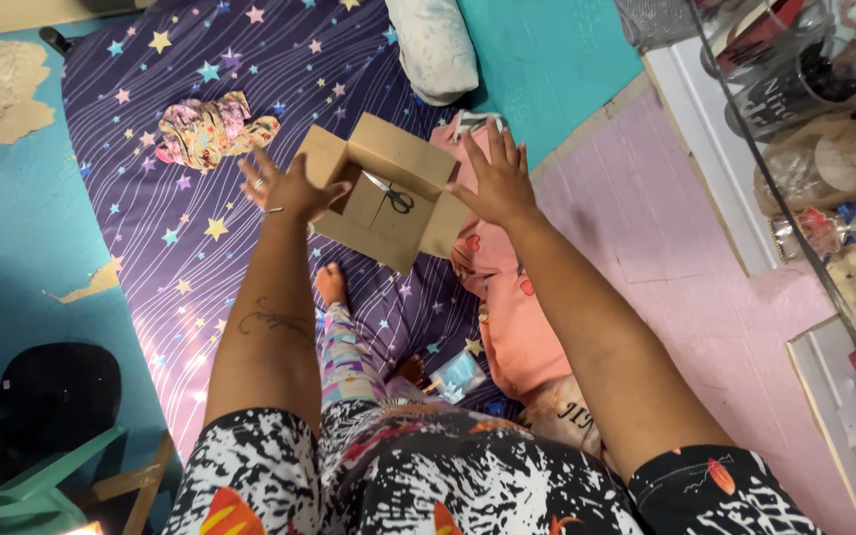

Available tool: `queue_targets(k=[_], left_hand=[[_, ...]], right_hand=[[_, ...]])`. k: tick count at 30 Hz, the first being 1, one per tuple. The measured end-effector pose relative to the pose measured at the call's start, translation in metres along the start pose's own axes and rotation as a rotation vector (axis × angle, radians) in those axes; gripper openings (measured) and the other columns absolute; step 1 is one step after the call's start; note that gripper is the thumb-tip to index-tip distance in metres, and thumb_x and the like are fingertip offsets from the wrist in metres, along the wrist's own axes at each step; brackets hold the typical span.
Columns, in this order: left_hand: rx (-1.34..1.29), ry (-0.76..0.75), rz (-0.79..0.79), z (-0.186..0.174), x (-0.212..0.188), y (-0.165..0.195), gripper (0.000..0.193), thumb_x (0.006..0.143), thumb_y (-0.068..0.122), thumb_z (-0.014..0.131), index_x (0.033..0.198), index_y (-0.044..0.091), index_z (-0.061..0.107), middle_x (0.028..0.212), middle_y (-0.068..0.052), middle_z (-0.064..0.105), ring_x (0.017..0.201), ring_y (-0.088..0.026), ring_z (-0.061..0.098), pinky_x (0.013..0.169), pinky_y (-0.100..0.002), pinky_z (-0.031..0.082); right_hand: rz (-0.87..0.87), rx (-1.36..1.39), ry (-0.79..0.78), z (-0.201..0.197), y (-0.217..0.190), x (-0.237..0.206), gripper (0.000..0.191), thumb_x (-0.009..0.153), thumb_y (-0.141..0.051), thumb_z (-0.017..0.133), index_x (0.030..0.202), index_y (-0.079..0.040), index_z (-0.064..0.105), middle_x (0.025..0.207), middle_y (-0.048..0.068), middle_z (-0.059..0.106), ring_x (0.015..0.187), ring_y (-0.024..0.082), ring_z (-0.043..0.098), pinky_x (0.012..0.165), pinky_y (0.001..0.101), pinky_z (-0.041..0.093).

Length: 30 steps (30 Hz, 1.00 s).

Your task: The person sits on a bed and packs small decorative items from a vanity shelf into an open cardboard box. They wrap a glass ornament, place figurines, a pink box and other trinkets into the box, then fold the box flaps closed.

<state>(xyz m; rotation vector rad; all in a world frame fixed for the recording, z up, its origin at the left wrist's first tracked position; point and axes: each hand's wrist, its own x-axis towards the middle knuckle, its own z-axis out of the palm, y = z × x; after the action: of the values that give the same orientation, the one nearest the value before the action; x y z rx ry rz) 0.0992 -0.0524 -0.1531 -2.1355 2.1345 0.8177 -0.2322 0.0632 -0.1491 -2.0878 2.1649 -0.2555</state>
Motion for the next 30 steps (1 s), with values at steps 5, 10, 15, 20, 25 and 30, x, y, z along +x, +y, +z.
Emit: queue_targets(k=[5,10,15,20,25,30], left_hand=[[-0.028,0.005,-0.071,-0.009,-0.01,-0.025,0.103,0.068,0.077,0.077,0.153,0.025,0.048,0.169,-0.025,-0.013,0.154,-0.052,-0.016,0.124,-0.066,-0.003],[-0.008,-0.004,-0.079,0.0,-0.015,-0.037,0.106,0.067,0.078,0.076,0.154,0.024,0.049,0.17,-0.025,-0.012,0.154,-0.053,-0.015,0.123,-0.067,-0.002],[0.016,-0.051,-0.024,0.016,-0.01,-0.016,0.111,0.064,0.081,0.075,0.154,0.025,0.044,0.168,-0.024,-0.011,0.152,-0.053,-0.017,0.12,-0.069,-0.002],[0.011,-0.045,0.078,0.027,-0.01,0.019,0.106,0.063,0.077,0.078,0.153,0.031,0.047,0.171,-0.024,-0.007,0.155,-0.052,-0.014,0.122,-0.069,0.001],[0.004,-0.085,0.129,0.024,-0.012,0.04,0.113,0.06,0.075,0.082,0.155,0.028,0.042,0.17,-0.021,-0.006,0.154,-0.05,-0.011,0.12,-0.069,0.004],[0.008,-0.164,0.152,-0.006,-0.005,0.045,0.11,0.066,0.073,0.082,0.155,0.021,0.043,0.171,-0.023,-0.005,0.155,-0.049,-0.013,0.123,-0.064,0.003]], right_hand=[[0.007,0.009,-0.017,0.006,0.002,-0.009,0.094,0.089,-0.063,0.07,0.163,-0.021,0.031,0.169,0.022,0.014,0.154,0.047,0.016,0.122,0.0655,0.013],[-0.014,0.039,-0.036,0.01,-0.011,-0.011,0.094,0.086,-0.064,0.07,0.161,-0.02,0.033,0.168,0.023,0.014,0.154,0.046,0.014,0.122,0.0629,0.014],[-0.005,0.033,-0.028,0.011,-0.026,-0.007,0.098,0.084,-0.067,0.071,0.16,-0.019,0.034,0.166,0.024,0.013,0.154,0.045,0.011,0.121,0.0623,0.013],[-0.014,0.043,0.037,0.014,-0.028,-0.001,0.101,0.081,-0.066,0.073,0.16,-0.018,0.034,0.167,0.025,0.015,0.155,0.047,0.012,0.121,0.0624,0.018],[0.021,0.014,0.055,0.009,-0.042,0.019,0.103,0.081,-0.065,0.075,0.16,-0.017,0.032,0.166,0.025,0.016,0.154,0.048,0.014,0.121,0.0649,0.017],[0.016,-0.068,0.046,-0.004,-0.073,0.046,0.104,0.081,-0.063,0.075,0.163,-0.021,0.027,0.168,0.022,0.013,0.151,0.045,0.017,0.122,0.0677,0.01]])
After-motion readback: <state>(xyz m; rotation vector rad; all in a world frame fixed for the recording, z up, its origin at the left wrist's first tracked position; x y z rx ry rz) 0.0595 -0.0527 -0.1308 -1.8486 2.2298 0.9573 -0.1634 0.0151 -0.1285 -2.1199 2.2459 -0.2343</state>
